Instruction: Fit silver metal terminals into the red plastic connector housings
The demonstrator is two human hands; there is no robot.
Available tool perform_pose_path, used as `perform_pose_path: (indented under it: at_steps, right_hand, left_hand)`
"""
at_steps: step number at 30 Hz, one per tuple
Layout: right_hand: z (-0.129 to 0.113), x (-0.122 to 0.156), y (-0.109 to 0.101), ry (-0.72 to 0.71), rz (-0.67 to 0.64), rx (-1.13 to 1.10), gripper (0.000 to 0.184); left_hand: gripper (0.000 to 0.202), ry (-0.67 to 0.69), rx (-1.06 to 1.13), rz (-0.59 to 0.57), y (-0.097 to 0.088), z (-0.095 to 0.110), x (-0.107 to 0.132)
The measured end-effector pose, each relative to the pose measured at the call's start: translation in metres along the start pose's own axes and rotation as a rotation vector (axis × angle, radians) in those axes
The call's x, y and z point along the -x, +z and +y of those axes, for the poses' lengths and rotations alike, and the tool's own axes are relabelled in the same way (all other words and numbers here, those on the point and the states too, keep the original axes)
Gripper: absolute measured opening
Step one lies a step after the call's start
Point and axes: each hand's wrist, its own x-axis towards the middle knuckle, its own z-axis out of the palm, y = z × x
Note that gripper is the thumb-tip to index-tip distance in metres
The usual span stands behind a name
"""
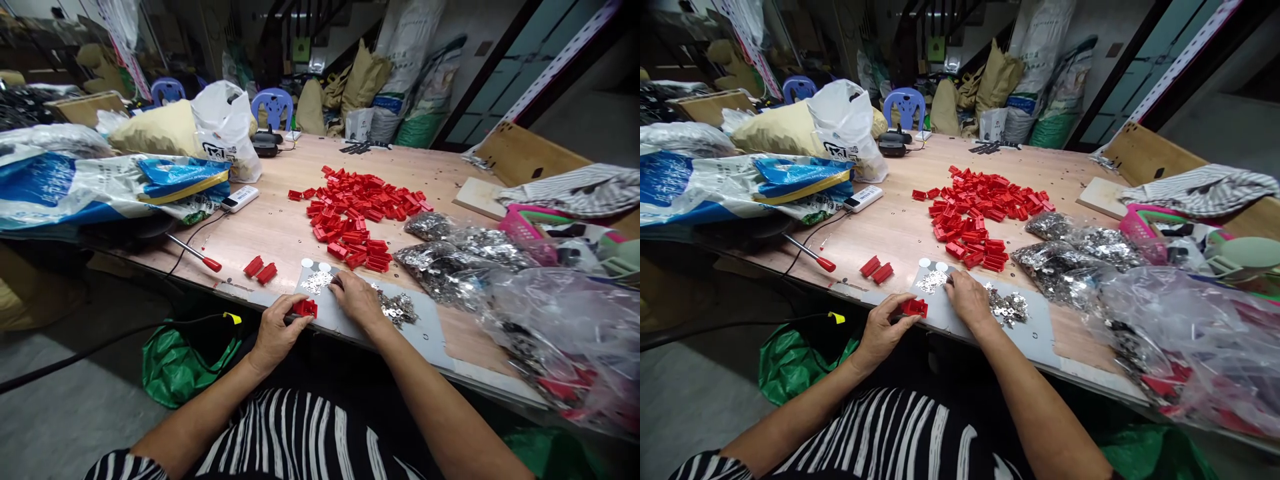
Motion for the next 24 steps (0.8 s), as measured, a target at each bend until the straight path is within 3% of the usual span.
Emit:
perform_pose_path:
  at_steps: [16, 19, 24]
  right_hand:
    - [0.004, -0.004, 0.004, -0.045, 0.009, -0.108, 0.005]
    - [0.008, 0.001, 0.006, -0.049, 0.017, -0.178, 0.002]
    - [0.011, 0.011, 0.006, -0.051, 0.038, -0.437, 0.014]
  left_hand:
    - [0.032, -0.027, 0.017, 0.005, 0.002, -0.004, -0.004]
    - [0.031, -0.038, 0.019, 0.013, 0.002, -0.006, -0.005]
    - [0.032, -0.010, 0.009, 0.006, 0.005, -0.005, -0.008]
